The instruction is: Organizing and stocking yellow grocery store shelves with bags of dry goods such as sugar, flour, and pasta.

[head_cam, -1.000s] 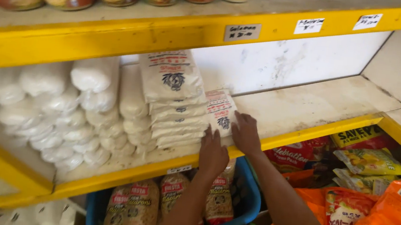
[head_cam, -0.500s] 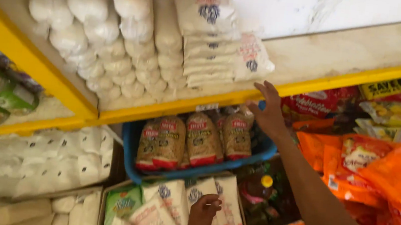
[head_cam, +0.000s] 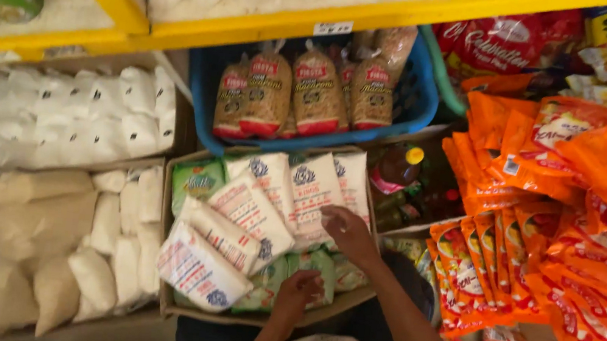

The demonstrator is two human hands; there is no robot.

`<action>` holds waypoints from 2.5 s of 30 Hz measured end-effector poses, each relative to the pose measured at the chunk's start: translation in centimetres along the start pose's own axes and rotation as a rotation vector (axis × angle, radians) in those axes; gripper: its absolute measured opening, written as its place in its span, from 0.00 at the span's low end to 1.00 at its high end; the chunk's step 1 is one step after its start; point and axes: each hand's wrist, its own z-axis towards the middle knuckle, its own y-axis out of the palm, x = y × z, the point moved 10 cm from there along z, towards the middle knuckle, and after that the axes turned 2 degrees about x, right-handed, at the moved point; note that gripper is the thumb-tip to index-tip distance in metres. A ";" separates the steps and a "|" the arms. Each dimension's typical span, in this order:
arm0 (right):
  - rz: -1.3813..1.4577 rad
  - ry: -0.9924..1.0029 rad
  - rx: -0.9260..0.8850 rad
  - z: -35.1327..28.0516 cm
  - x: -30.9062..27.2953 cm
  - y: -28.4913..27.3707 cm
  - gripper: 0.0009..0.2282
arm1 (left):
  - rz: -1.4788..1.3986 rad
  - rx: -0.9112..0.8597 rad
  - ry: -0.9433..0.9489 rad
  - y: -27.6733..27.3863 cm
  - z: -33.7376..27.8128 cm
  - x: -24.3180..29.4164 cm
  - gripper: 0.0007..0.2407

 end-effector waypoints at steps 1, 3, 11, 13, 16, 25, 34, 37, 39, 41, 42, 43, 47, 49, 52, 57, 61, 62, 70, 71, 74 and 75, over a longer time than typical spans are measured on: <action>0.003 0.010 -0.012 -1.6 1.1 1.3 0.16 | -0.007 0.011 -0.010 -0.7 -0.6 -1.4 0.14; -0.017 0.082 -0.094 -4.0 3.8 4.5 0.16 | -0.145 0.096 0.079 -3.0 -0.9 -2.3 0.16; 0.017 0.210 0.076 -3.5 3.5 9.7 0.22 | -0.491 0.001 -0.003 -3.6 -3.4 -0.4 0.15; -0.078 0.206 0.127 -2.4 2.9 9.3 0.21 | -0.502 -0.026 0.015 -3.6 -3.0 -0.1 0.14; -0.389 0.158 0.061 -2.1 2.7 9.2 0.15 | -0.475 -0.030 -0.038 -3.6 -3.6 -0.4 0.15; 0.285 0.237 0.160 -7.2 5.8 -2.5 0.09 | -0.812 -0.080 -0.078 -1.3 -1.7 -0.3 0.31; 0.326 0.389 0.107 -11.3 2.5 -2.7 0.23 | -0.732 -0.114 0.192 2.6 -0.7 5.5 0.26; 0.286 0.374 0.058 -11.2 2.2 -2.3 0.22 | -0.650 -0.056 0.146 1.3 -0.3 5.3 0.26; 0.199 0.287 0.009 -10.9 2.0 -2.2 0.20 | -0.642 -0.027 0.133 1.0 -0.2 5.3 0.25; 0.262 0.339 0.015 -11.3 1.0 -1.9 0.20 | -0.676 0.003 0.087 1.6 -1.7 6.5 0.25; 0.322 0.376 0.021 -11.1 0.5 -1.8 0.21 | -0.711 0.025 0.054 1.8 -2.2 7.3 0.24; 0.321 0.380 0.018 -11.3 0.7 -1.8 0.21 | -0.713 0.028 0.052 2.1 -2.4 7.6 0.24; 0.353 0.398 0.047 -11.4 1.0 -3.0 0.22 | -0.722 -0.032 0.073 3.3 -2.2 9.1 0.23; 0.326 0.447 0.034 -11.6 1.6 -3.5 0.22 | -0.660 -0.081 0.111 4.1 -1.9 9.9 0.23; 0.353 0.449 0.012 -11.1 1.6 -3.7 0.23 | -0.609 -0.112 0.063 5.3 -0.5 10.6 0.23; 0.110 0.309 0.222 -8.1 -3.5 -9.4 0.21 | -0.492 -0.179 0.182 9.5 1.7 19.1 0.23; 0.170 0.153 0.339 -3.7 -7.2 -15.4 0.21 | -0.475 -0.358 0.254 16.4 2.6 30.2 0.24; 0.157 0.138 0.371 -2.4 -8.5 -17.1 0.22 | -0.434 -0.408 0.290 18.3 2.7 33.1 0.25; 0.135 -0.124 0.475 10.9 -19.1 -29.5 0.22 | 0.066 -0.328 0.776 28.8 12.8 52.8 0.32; 0.164 -0.200 0.493 12.8 -20.7 -30.7 0.22 | 0.331 -0.122 0.953 29.3 13.7 55.3 0.40; 0.269 -0.172 0.525 19.4 -21.6 -33.6 0.21 | 0.767 0.123 1.132 32.8 13.5 61.0 0.47; 0.348 -0.060 0.542 21.7 -20.5 -34.3 0.20 | 0.937 0.148 1.136 34.3 13.3 62.3 0.47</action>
